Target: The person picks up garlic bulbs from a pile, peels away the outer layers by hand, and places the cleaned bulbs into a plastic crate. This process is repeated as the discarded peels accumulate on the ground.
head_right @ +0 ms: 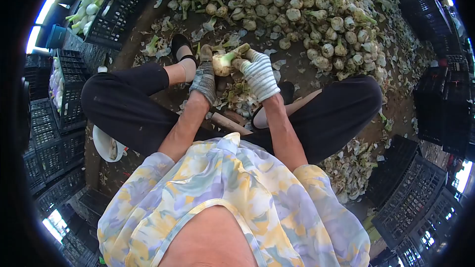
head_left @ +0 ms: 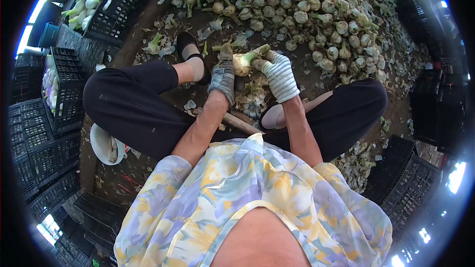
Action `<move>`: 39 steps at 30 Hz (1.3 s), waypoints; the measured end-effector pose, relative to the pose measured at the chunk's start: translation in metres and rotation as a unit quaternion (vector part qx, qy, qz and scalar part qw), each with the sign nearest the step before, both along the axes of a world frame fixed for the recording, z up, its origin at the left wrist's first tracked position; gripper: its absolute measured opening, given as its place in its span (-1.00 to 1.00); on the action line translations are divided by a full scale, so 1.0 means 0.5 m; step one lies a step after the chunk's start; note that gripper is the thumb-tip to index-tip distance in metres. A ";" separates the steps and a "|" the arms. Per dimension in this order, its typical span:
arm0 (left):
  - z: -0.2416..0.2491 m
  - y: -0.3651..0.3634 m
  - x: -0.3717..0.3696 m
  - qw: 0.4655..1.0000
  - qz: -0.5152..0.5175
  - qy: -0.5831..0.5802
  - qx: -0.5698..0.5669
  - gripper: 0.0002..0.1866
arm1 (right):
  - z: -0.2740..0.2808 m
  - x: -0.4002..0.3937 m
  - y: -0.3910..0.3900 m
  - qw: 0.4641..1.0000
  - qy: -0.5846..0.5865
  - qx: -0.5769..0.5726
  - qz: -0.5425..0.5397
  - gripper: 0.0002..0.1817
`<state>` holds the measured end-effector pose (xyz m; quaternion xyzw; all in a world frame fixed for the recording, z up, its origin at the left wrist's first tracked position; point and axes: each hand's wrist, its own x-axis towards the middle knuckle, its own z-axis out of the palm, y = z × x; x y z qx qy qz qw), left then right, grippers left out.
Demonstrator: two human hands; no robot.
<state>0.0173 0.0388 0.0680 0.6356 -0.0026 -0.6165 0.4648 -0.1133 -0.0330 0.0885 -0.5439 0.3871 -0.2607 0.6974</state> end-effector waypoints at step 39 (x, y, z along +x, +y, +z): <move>-0.008 -0.006 0.021 0.975 -0.039 0.143 -0.165 -0.39 | -0.035 -0.022 0.010 0.992 -0.116 0.022 0.033 -0.79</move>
